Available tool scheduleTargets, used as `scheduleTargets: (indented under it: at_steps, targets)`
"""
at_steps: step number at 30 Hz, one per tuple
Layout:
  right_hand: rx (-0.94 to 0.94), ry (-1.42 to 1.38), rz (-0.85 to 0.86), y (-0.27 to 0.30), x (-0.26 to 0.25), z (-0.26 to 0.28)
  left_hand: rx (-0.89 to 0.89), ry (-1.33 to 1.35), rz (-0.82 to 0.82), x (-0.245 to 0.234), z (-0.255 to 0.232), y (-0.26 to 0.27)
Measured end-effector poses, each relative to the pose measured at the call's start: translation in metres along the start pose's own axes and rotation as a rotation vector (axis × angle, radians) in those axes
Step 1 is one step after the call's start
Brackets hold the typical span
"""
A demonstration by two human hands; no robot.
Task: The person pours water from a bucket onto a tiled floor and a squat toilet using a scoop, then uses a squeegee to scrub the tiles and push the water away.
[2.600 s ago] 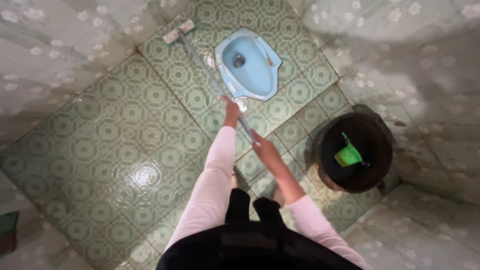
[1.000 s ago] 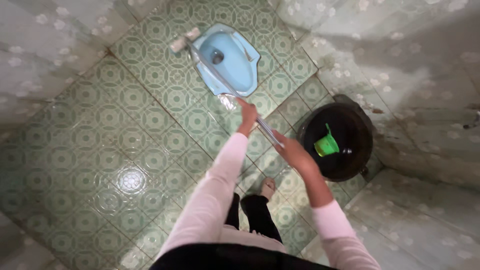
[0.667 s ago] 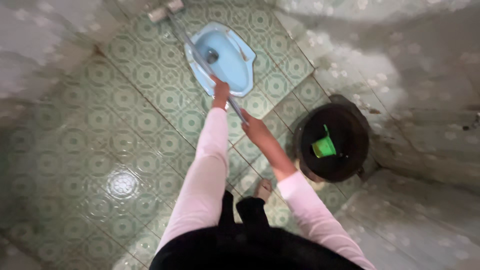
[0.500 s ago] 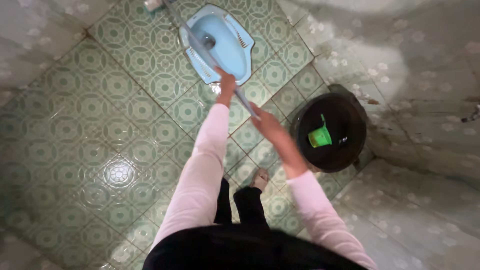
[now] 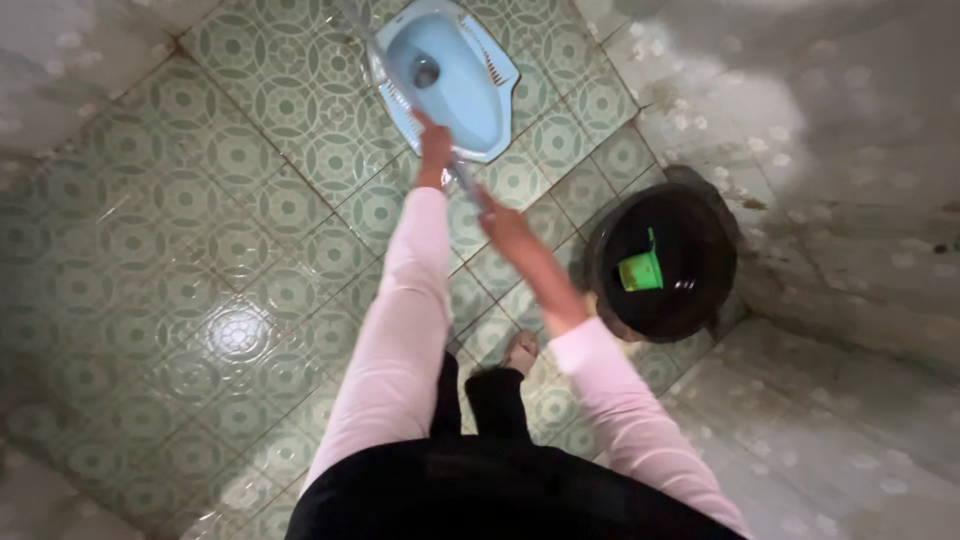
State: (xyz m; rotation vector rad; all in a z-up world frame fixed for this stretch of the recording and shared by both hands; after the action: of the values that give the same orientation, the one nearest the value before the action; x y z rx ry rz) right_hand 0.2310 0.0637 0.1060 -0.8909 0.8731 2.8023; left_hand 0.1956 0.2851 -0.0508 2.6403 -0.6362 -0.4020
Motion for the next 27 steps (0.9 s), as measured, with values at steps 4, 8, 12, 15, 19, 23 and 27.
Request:
scheduleTargets:
  at_steps: [4, 8, 12, 15, 19, 23, 27]
  targets:
    - [0.097, 0.076, 0.052, 0.010, 0.035, 0.019, 0.011, -0.038, -0.004, -0.032, 0.026, 0.002]
    - [-0.173, -0.006, 0.001, 0.105, 0.000, 0.024, 0.166, 0.097, -0.081, 0.008, 0.025, 0.092]
    - [0.013, 0.110, 0.174, 0.183, -0.003, -0.033, 0.007, 0.153, -0.056, 0.056, 0.052, 0.195]
    - [0.074, 0.113, 0.212, 0.186, 0.009, -0.046, -0.169, 0.174, 0.002, 0.053, 0.064, 0.210]
    - [0.116, 0.059, 0.188, 0.136, 0.042, -0.028, -0.153, 0.248, -0.021, 0.001, 0.064, 0.160]
    - [0.035, 0.102, 0.159, 0.043, 0.094, 0.018, -0.293, 0.072, -0.008, -0.078, 0.083, 0.065]
    - [0.057, 0.071, 0.170, 0.033, 0.107, 0.014, -0.244, 0.060, 0.007, -0.078, 0.110, 0.066]
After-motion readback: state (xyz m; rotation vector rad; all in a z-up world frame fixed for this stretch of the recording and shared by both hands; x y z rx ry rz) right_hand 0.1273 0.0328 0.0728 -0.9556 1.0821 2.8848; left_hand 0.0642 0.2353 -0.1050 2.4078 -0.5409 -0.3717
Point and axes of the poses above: each hand's wrist, its own y-axis away from the middle knuckle, its own x-axis out of the palm, z = x × y, the point moved 10 cm from there along -y, towards the middle knuckle, and after that the axes turned 8 degrees about z, right-handed, at the moved point
